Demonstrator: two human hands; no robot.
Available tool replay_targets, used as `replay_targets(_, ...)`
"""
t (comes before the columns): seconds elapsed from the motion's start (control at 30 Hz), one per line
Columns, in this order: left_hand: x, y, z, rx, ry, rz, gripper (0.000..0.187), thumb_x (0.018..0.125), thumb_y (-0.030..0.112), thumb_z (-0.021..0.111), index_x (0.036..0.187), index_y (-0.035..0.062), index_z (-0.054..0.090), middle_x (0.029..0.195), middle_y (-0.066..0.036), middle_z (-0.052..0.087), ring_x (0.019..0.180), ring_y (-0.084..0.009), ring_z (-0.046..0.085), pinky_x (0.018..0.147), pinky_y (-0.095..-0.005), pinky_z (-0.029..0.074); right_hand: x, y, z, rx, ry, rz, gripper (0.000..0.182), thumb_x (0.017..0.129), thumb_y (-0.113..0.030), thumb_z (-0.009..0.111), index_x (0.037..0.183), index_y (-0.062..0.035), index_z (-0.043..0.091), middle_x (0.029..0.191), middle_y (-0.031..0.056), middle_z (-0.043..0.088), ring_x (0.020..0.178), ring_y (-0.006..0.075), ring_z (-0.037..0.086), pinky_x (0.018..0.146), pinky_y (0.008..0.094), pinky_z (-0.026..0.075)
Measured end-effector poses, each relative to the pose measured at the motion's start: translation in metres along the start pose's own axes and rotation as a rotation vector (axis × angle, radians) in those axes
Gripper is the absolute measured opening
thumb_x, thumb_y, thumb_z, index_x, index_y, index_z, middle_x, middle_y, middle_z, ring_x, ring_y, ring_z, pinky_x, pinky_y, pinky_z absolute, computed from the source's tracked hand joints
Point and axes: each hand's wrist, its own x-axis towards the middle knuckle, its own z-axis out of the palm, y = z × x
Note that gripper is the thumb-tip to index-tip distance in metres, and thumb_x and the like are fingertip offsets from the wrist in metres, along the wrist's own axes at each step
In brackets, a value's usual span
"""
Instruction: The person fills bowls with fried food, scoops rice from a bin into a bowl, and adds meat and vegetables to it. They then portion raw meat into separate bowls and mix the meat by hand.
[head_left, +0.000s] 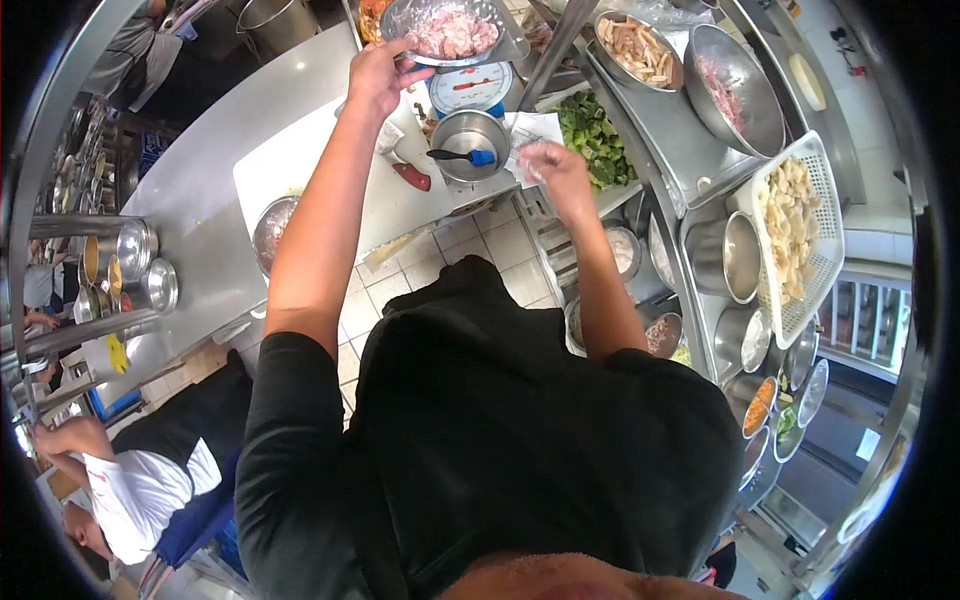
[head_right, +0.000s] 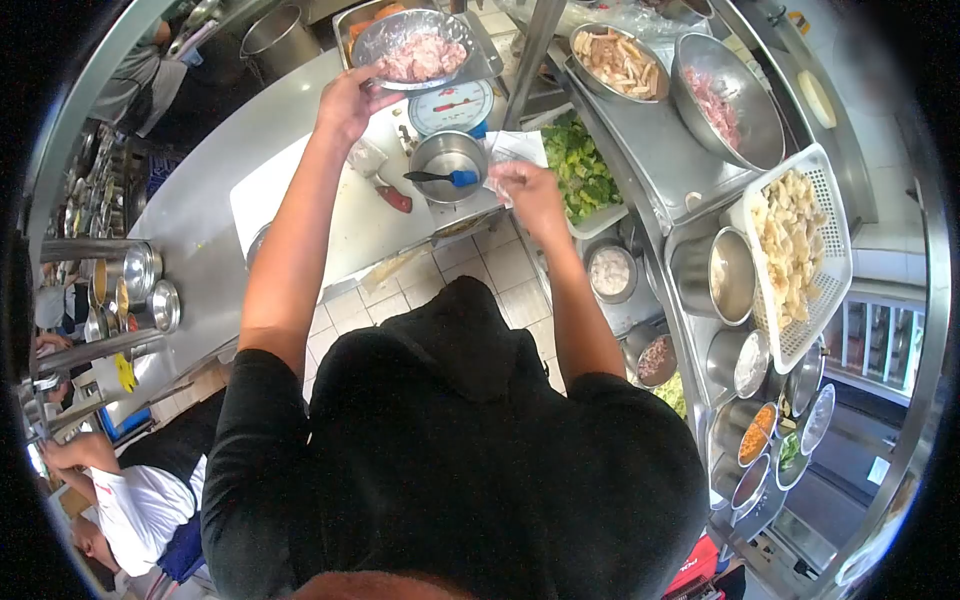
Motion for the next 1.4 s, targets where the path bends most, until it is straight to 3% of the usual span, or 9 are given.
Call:
replay_targets(0.37,-0.011,-0.006,-0.005,0.028,-0.038,-0.008,0.016,0.085,0.011,0.065,0.089,0.0020,0.053,0.085,-0.005,0.057,0.066,-0.0114,0.055,0.065,-0.0415,0.062,-0.032,0.062,0.054,-0.265,-0.266,-0.058,0.012,0.079,-0.005,0.066,0.090,-0.0006,0.069,0.088,0.0117,0.068,0.081,0.0177,0.064,0.074,0.0294,0.049)
replay_targets(0.7,-0.033,0.004,0.009,0.199,0.053,-0.033,0.037,0.087,0.028,0.062,0.111,0.0006,0.057,0.096,-0.006,0.052,0.079,-0.0176,0.050,0.072,-0.0417,0.059,-0.033,0.052,0.084,-0.312,-0.316,-0.125,0.014,0.080,-0.005,0.066,0.092,0.0002,0.068,0.089,0.0126,0.067,0.081,0.0201,0.065,0.074,0.0300,0.050)
replay_targets(0.8,-0.004,-0.017,-0.003,0.079,-0.039,-0.028,0.023,0.083,0.020,0.065,0.097,0.0016,0.062,0.101,-0.009,0.055,0.094,-0.0235,0.059,0.073,-0.0390,0.059,-0.031,0.048,0.087,-0.427,-0.374,-0.166,0.012,0.080,-0.004,0.065,0.091,0.0012,0.067,0.089,0.0109,0.067,0.081,0.0173,0.065,0.073,0.0284,0.051)
replay_targets(0.83,0.024,-0.043,-0.015,0.026,-0.132,0.125,0.015,0.079,0.009,0.066,0.088,-0.0007,0.061,0.098,-0.011,0.058,0.084,-0.0245,0.063,0.068,-0.0371,0.060,-0.029,0.057,0.090,-0.347,-0.395,-0.117,0.013,0.082,-0.003,0.064,0.093,0.0012,0.067,0.089,0.0096,0.067,0.081,0.0163,0.065,0.072,0.0280,0.051)
replay_targets(0.97,-0.033,-0.004,0.010,0.048,0.291,0.197,0.010,0.073,0.001,0.066,0.074,-0.0020,0.056,0.073,-0.013,0.060,0.063,-0.0227,0.064,0.050,-0.0335,0.057,-0.031,0.042,0.139,-0.145,-0.347,0.181,0.017,0.087,-0.003,0.059,0.102,0.0011,0.064,0.093,0.0079,0.067,0.083,0.0152,0.064,0.068,0.0277,0.053)
replay_targets(1.1,-0.097,0.008,-0.057,-0.225,0.282,0.272,0.010,0.072,0.002,0.063,0.077,0.0010,0.055,0.073,-0.012,0.063,0.061,-0.0176,0.063,0.043,-0.0316,0.051,-0.025,0.037,0.196,-0.016,-0.340,0.041,0.019,0.089,-0.002,0.055,0.107,0.0019,0.061,0.095,0.0086,0.064,0.080,0.0157,0.063,0.065,0.0272,0.053)
replay_targets(1.27,-0.220,0.025,-0.187,0.024,0.502,0.302,0.016,0.078,0.003,0.060,0.093,-0.0017,0.063,0.080,-0.007,0.065,0.068,-0.0131,0.063,0.052,-0.0254,0.050,-0.026,-0.020,0.263,0.090,-0.091,-0.357,0.013,0.092,-0.003,0.055,0.103,-0.0004,0.061,0.087,0.0040,0.062,0.074,0.0107,0.059,0.061,0.0234,0.047)
replay_targets(1.33,-0.254,0.004,-0.236,0.120,0.631,0.305,0.006,0.076,0.005,0.062,0.078,0.0005,0.059,0.063,-0.004,0.059,0.046,-0.0124,0.051,0.042,-0.0286,0.042,-0.044,-0.048,0.302,0.040,-0.126,-0.452,0.012,0.093,-0.006,0.056,0.103,-0.0013,0.062,0.086,0.0030,0.063,0.076,0.0090,0.058,0.062,0.0225,0.046)
replay_targets(1.4,-0.287,-0.012,-0.273,0.221,0.745,0.212,0.015,0.076,0.009,0.067,0.071,0.0034,0.055,0.062,-0.004,0.057,0.054,-0.0140,0.055,0.049,-0.0287,0.045,-0.059,-0.048,0.345,-0.228,-0.346,-0.518,0.016,0.088,-0.007,0.061,0.103,-0.0008,0.064,0.091,0.0076,0.065,0.078,0.0147,0.060,0.070,0.0278,0.049)
